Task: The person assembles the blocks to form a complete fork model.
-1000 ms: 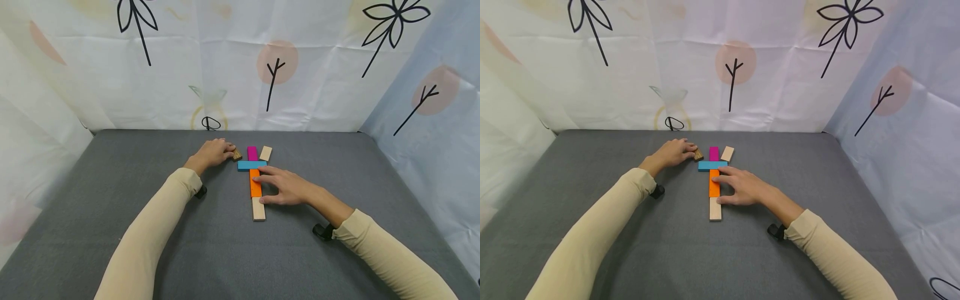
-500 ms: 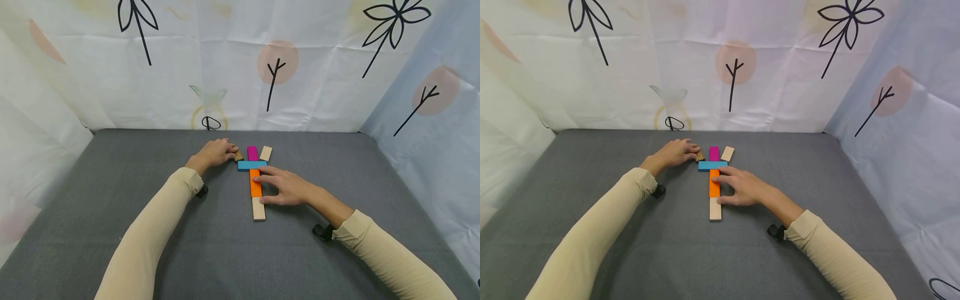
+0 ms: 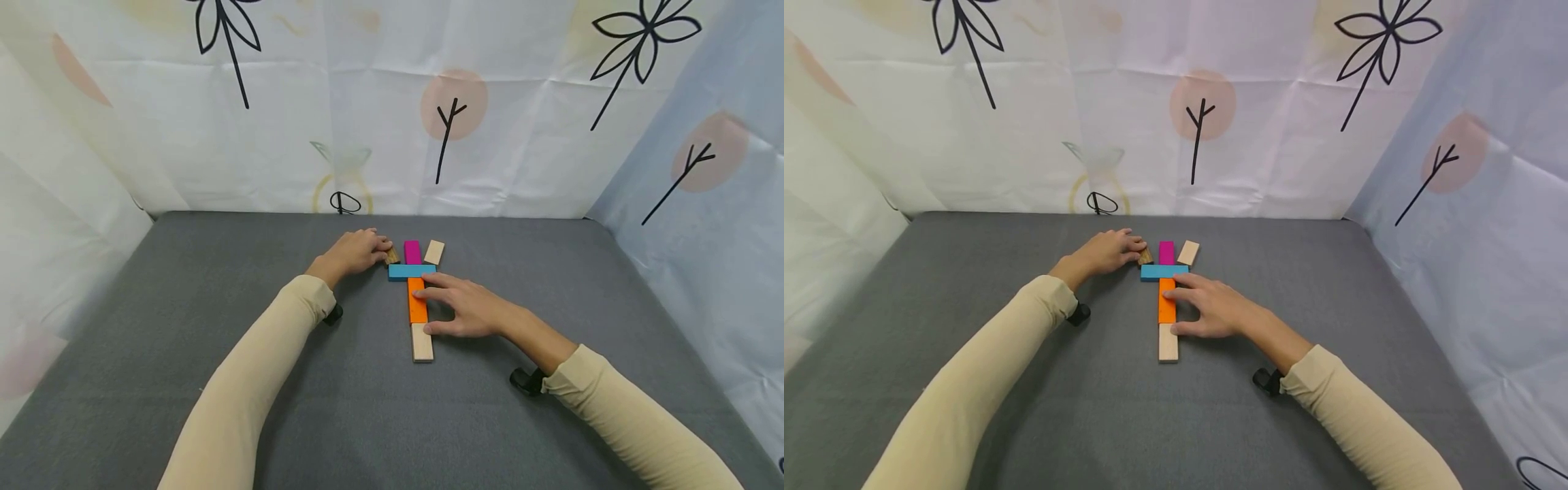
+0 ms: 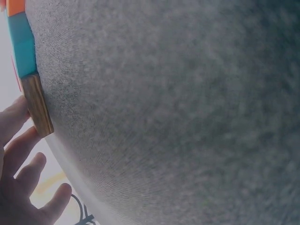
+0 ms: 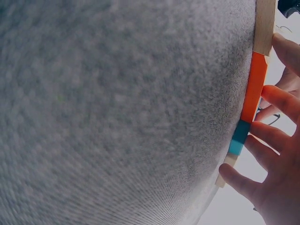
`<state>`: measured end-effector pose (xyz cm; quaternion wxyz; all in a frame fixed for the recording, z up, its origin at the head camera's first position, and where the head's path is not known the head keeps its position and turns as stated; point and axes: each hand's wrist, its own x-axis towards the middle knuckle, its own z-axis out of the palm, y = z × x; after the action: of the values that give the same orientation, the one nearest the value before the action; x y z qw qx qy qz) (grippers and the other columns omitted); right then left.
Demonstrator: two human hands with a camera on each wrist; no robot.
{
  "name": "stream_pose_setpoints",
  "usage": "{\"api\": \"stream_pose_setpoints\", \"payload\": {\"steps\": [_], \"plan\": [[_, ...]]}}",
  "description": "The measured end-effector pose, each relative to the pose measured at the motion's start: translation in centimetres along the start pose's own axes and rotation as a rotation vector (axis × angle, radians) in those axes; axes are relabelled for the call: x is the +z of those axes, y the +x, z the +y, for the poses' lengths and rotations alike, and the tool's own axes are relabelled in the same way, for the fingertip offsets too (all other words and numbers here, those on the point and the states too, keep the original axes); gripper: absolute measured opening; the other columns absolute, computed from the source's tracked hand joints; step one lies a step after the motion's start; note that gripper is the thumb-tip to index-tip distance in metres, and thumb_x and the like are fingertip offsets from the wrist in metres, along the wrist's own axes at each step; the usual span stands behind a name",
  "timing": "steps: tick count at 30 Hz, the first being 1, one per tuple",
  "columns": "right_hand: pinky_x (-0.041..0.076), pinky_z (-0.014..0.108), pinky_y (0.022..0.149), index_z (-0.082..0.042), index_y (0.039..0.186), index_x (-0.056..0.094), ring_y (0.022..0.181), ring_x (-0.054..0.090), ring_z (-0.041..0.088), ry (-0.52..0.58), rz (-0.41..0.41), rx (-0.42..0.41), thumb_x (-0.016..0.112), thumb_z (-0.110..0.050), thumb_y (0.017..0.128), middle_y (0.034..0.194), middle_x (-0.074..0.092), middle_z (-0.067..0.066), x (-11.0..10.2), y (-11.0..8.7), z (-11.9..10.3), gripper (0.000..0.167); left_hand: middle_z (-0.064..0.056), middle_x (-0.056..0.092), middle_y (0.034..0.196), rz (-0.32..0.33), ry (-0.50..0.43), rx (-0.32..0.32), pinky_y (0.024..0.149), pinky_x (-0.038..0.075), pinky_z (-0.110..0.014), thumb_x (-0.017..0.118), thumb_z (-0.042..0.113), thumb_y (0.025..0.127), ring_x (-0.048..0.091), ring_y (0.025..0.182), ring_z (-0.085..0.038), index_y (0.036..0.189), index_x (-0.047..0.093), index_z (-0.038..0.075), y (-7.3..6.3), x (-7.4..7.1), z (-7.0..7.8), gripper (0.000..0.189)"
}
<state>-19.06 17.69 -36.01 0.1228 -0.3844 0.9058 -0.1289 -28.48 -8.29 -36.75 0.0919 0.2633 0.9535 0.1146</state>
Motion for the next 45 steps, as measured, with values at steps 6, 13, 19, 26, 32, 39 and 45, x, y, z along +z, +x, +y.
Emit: {"api": "stream_pose_setpoints", "payload": {"steps": [6, 13, 19, 26, 32, 39, 45], "plan": [[0.034, 0.059, 0.109, -0.017, 0.145, 0.054, 0.144, 0.034, 0.035, 0.000, -0.006, 0.008, 0.064, -0.053, 0.093, 0.159, 0.032, 0.013, -0.04, 0.00, 0.02, 0.064, -0.006, 0.050, 0.149, 0.006, -0.003, 0.006, 0.114, 0.031, -0.050, 0.056, 0.025, 0.103, 0.033, 0.145, -0.030, 0.143, 0.054, 0.015, 0.01, -0.09, 0.00, 0.041], [0.034, 0.059, 0.109, -0.017, 0.146, 0.053, 0.144, 0.034, 0.035, 0.000, -0.007, 0.009, 0.064, -0.053, 0.093, 0.159, 0.032, 0.013, -0.03, 0.05, 0.12, 0.065, -0.006, 0.049, 0.149, 0.004, -0.002, 0.013, 0.114, 0.031, -0.050, 0.055, 0.024, 0.104, 0.033, 0.145, -0.031, 0.144, 0.054, 0.014, -0.05, -0.20, 0.17, 0.041], [0.034, 0.059, 0.109, -0.016, 0.145, 0.054, 0.144, 0.034, 0.035, 0.000, -0.004, 0.007, 0.064, -0.052, 0.093, 0.159, 0.033, 0.014, 0.01, 0.07, 0.17, 0.064, -0.008, 0.048, 0.151, -0.005, 0.000, 0.021, 0.115, 0.031, -0.050, 0.054, 0.024, 0.104, 0.033, 0.145, -0.032, 0.145, 0.052, 0.014, -0.03, -0.17, 0.23, 0.042], [0.035, 0.059, 0.109, -0.017, 0.145, 0.054, 0.143, 0.035, 0.035, 0.001, 0.000, 0.007, 0.064, -0.052, 0.093, 0.159, 0.033, 0.013, 0.04, 0.06, 0.11, 0.064, -0.009, 0.048, 0.151, -0.011, -0.003, 0.015, 0.114, 0.031, -0.050, 0.055, 0.024, 0.104, 0.034, 0.144, -0.032, 0.145, 0.052, 0.014, -0.12, -0.17, 0.22, 0.043], [0.035, 0.059, 0.109, -0.017, 0.145, 0.054, 0.144, 0.034, 0.034, 0.007, 0.001, 0.005, 0.065, -0.052, 0.092, 0.159, 0.033, 0.013, 0.00, 0.01, 0.06, 0.064, -0.009, 0.048, 0.150, -0.015, 0.002, 0.015, 0.114, 0.032, -0.049, 0.055, 0.024, 0.104, 0.034, 0.144, -0.032, 0.146, 0.051, 0.014, -0.14, -0.27, 0.26, 0.043], [0.034, 0.060, 0.109, -0.016, 0.145, 0.054, 0.144, 0.034, 0.035, 0.011, 0.001, 0.005, 0.064, -0.052, 0.093, 0.159, 0.033, 0.014, 0.08, -0.02, 0.09, 0.064, -0.008, 0.047, 0.151, -0.019, -0.007, 0.009, 0.115, 0.031, -0.049, 0.054, 0.024, 0.104, 0.034, 0.145, -0.032, 0.146, 0.051, 0.014, 0.07, -0.09, 0.11, 0.043], [0.034, 0.060, 0.109, -0.017, 0.144, 0.055, 0.144, 0.033, 0.034, 0.011, 0.002, 0.000, 0.064, -0.052, 0.093, 0.159, 0.033, 0.014, 0.14, 0.08, 0.23, 0.063, -0.007, 0.047, 0.151, -0.025, -0.007, 0.004, 0.115, 0.031, -0.049, 0.054, 0.025, 0.104, 0.034, 0.144, -0.032, 0.146, 0.051, 0.015, 0.20, 0.01, -0.01, 0.043]]}}
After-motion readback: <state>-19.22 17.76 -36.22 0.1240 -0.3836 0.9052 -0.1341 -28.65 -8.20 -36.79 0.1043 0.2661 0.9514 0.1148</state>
